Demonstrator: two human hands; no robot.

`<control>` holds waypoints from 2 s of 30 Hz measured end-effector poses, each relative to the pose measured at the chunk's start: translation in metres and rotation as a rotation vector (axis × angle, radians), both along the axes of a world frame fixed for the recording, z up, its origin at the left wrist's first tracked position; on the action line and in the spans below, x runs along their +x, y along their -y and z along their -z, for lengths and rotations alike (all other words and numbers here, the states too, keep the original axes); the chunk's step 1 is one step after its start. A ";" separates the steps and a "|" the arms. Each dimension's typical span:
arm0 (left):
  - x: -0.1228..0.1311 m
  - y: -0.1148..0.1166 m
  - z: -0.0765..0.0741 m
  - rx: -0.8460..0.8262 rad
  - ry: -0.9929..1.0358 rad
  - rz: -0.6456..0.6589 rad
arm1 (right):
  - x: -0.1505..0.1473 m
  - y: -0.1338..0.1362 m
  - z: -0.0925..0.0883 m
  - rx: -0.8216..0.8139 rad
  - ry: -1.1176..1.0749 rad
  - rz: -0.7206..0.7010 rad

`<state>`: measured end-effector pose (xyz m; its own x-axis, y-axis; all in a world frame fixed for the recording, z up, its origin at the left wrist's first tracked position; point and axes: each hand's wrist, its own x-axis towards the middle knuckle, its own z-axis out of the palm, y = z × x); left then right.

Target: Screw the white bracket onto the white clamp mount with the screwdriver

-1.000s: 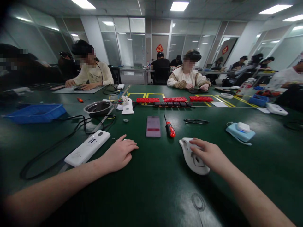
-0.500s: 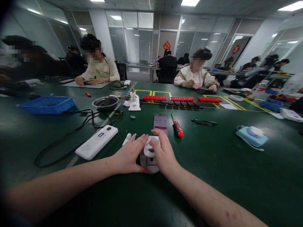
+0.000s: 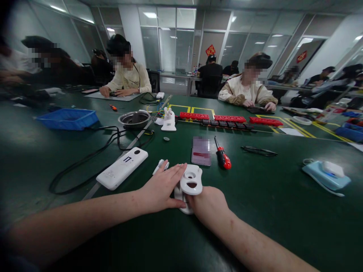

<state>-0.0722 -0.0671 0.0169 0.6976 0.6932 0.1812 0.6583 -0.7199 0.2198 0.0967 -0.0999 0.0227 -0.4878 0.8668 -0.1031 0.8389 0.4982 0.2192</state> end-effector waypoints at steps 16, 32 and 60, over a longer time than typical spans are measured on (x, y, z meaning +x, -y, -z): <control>0.000 -0.001 0.001 -0.031 0.023 -0.009 | 0.000 0.003 0.005 0.027 -0.081 -0.053; 0.001 -0.001 0.001 -0.050 -0.002 -0.016 | 0.024 0.012 0.018 0.201 -0.525 -0.275; -0.001 -0.004 0.003 -0.209 0.167 0.007 | -0.108 -0.132 -0.058 -0.365 -0.100 0.024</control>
<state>-0.0728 -0.0632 0.0139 0.6751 0.7227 0.1482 0.5952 -0.6522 0.4694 -0.0115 0.0318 0.0809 -0.4908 0.7932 -0.3605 0.8597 0.5080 -0.0528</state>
